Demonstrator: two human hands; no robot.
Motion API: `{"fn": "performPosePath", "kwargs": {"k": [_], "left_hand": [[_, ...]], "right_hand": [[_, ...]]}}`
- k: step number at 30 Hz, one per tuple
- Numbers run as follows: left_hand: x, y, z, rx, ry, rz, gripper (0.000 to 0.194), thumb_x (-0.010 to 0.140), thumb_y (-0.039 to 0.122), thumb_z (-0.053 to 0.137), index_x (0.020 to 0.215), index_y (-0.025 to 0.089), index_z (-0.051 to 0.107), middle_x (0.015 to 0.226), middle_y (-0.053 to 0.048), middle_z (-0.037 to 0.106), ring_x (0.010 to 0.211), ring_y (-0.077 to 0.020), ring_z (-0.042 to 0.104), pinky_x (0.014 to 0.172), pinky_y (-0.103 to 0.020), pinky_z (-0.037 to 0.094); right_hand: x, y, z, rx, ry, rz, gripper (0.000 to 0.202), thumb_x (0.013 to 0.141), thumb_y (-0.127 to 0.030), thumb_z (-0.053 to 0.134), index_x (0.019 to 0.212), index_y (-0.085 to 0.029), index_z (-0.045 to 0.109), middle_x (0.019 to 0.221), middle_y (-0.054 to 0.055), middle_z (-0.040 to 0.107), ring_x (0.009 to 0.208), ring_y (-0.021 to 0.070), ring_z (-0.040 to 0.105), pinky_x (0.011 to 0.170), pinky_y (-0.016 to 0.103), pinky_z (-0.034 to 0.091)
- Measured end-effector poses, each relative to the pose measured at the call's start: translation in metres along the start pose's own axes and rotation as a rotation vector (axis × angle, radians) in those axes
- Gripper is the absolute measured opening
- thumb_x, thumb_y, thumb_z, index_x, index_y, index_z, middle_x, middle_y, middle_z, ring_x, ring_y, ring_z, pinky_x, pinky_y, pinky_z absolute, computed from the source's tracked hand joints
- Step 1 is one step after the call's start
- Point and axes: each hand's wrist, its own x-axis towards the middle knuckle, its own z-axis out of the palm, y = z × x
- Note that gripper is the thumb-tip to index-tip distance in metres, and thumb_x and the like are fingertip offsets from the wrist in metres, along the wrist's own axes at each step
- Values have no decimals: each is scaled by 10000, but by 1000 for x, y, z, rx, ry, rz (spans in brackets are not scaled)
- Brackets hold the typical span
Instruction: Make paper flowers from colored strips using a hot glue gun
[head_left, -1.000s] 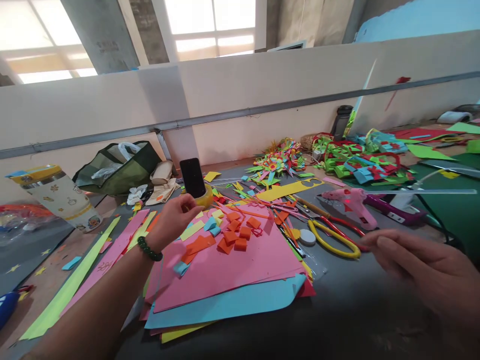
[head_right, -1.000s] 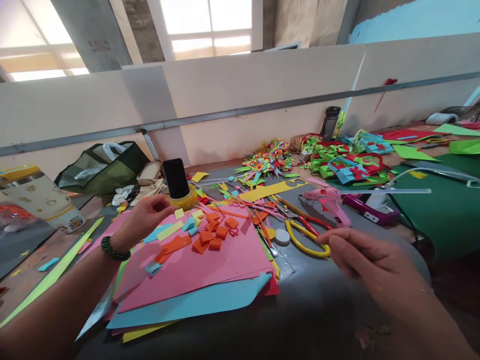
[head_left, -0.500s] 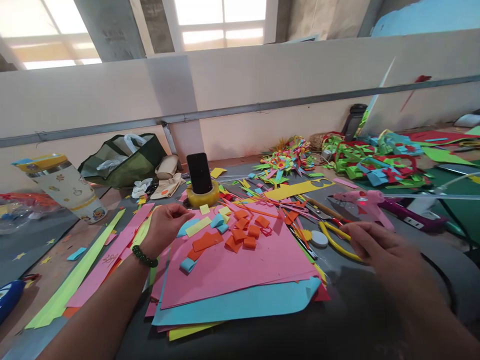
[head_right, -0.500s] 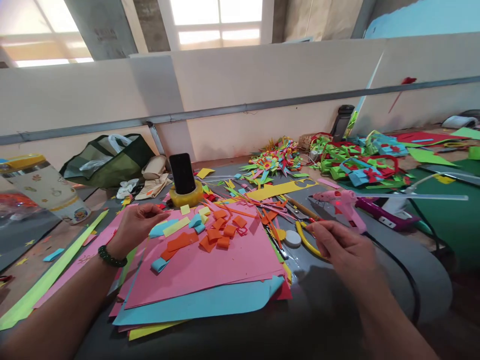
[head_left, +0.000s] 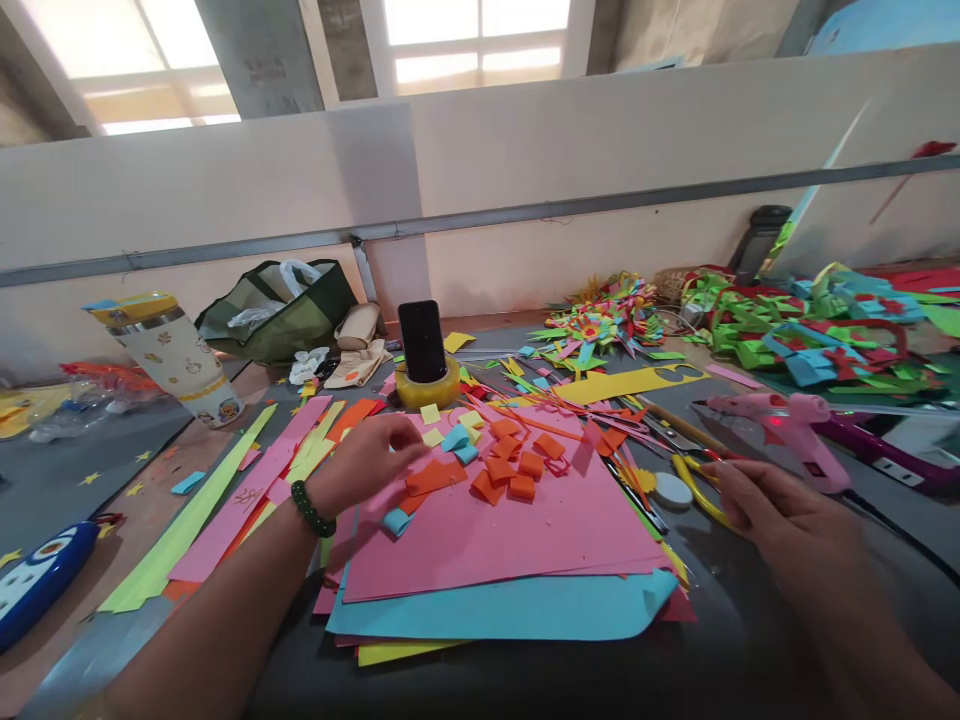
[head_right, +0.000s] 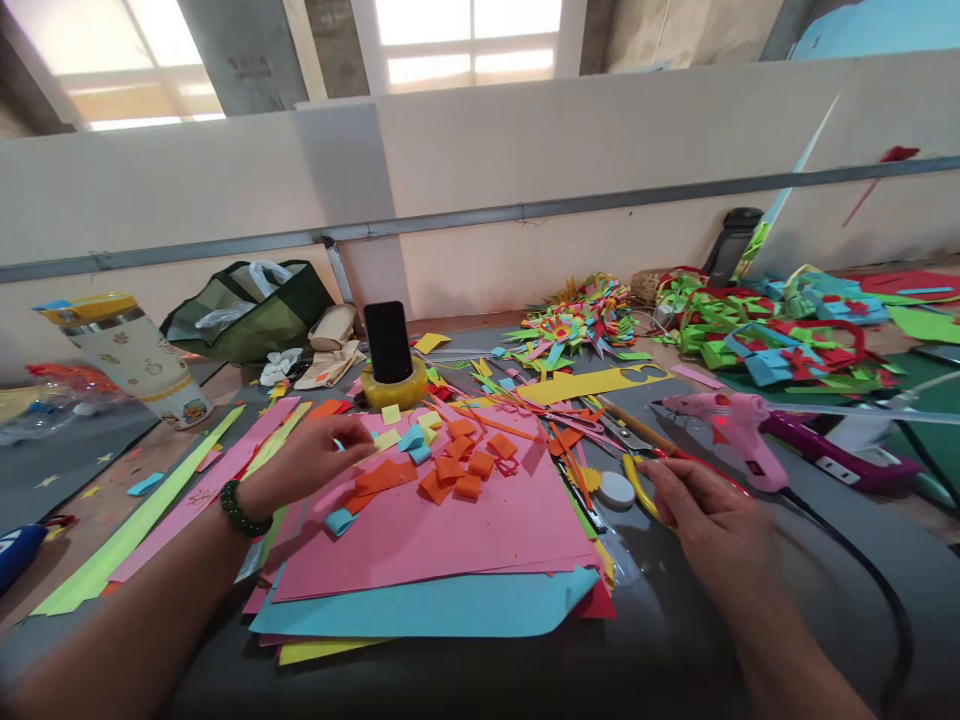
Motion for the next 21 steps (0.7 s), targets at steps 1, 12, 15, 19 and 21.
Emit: {"fn": "performPosePath", "kwargs": {"k": [1,12,15,19,21], "left_hand": [[-2,2,4,39,-59,-3,232,713,420,638,734,189,647,731,-24,640,666,-172,547,577,-264,374],[-6,3,17,137,-230,-108,274,654,416,668,609,205,498,602,20,520,537,-140,421,482,-263,221],[-6,3,10,98,-270,-124,283,640,393,665,543,201,480,534,34,483,501,-127,402,470,-262,208],[-6,6,2,15,-282,-151,275,593,334,674,491,197,459,475,56,410,466,-103,333,455,-255,186],[-5,6,1,-55,-281,-162,266,573,306,676,487,193,450,472,62,401,463,-93,320,446,-247,187]], "right_hand": [[0,0,0,-17,-6,4,381,646,-524,563,764,-166,624,542,-11,446,519,127,381,472,249,287],[7,8,-1,-102,-22,-42,435,643,-559,560,782,-157,655,549,9,482,518,140,396,460,254,282],[7,5,0,-110,-37,-42,436,638,-561,563,763,-154,657,541,13,492,514,144,408,463,255,294],[6,5,0,-115,-57,-67,448,653,-574,561,770,-151,654,518,9,484,485,136,398,449,254,285],[6,7,-1,-113,-53,-73,464,655,-590,558,766,-150,653,507,5,476,470,132,388,435,253,279]]}}
